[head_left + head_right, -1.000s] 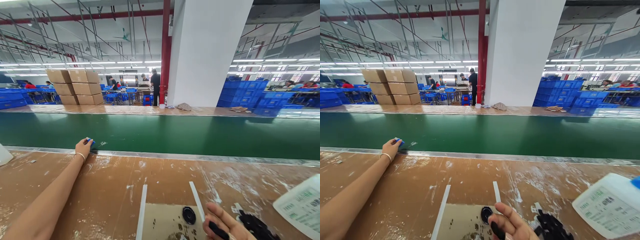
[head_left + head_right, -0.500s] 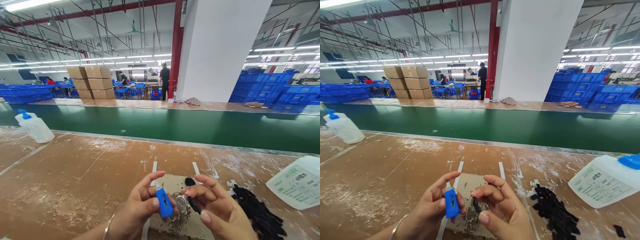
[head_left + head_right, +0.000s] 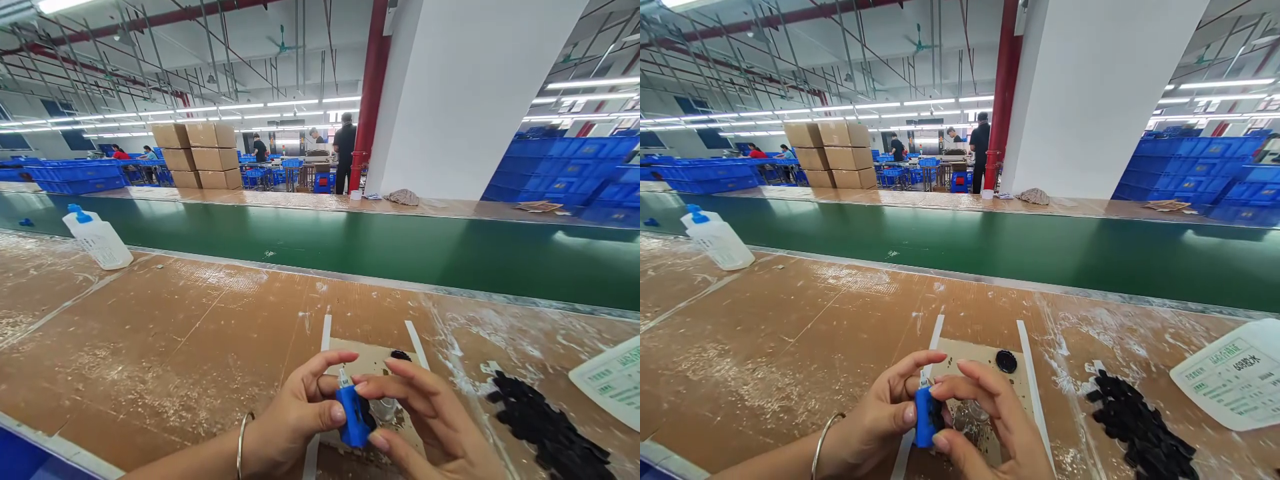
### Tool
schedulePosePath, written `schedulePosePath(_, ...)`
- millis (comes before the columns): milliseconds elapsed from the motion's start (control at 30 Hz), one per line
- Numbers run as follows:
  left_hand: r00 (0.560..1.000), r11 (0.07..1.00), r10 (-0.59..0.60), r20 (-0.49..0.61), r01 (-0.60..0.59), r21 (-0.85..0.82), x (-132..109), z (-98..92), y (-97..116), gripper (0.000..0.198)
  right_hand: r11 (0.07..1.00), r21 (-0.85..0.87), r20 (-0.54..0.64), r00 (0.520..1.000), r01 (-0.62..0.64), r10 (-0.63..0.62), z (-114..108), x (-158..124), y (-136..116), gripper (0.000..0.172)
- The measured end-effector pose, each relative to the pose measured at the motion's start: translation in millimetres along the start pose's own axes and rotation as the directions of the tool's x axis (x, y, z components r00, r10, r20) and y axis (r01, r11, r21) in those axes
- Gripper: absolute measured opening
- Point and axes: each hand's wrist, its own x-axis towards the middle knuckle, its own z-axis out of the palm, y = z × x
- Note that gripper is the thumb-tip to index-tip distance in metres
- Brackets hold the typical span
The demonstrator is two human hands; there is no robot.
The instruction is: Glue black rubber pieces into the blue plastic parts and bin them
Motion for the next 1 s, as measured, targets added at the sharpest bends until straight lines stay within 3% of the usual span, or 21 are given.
schedulePosePath(333, 1.000, 0.999, -0.005, -0.004, 0.005, 0.051, -0.3, -0.9, -2.5, 0.061, 0.995, -0.081, 0.036, 0.998, 0.061, -0.058, -0.6, -1.2, 3.8, 0.036)
schedulePosePath(567, 1.000, 0.998, -0.016, 0.005, 0.016, 0.055, -0.6, -3.1, -3.9, 0.059, 0.995, -0.099, 0.099, 0.994, -0.035, 0.044, -9.2, -1.3, 6.3, 0.027)
schedulePosePath(1000, 0.998, 1.000, -0.027, 0.055, 0.027, 0.001, 0.3, 1.7, -4.3, 0.046, 0.996, 0.068, 0.119, 0.992, -0.059, 0.051, -3.9, 6.0, -1.3, 0.018)
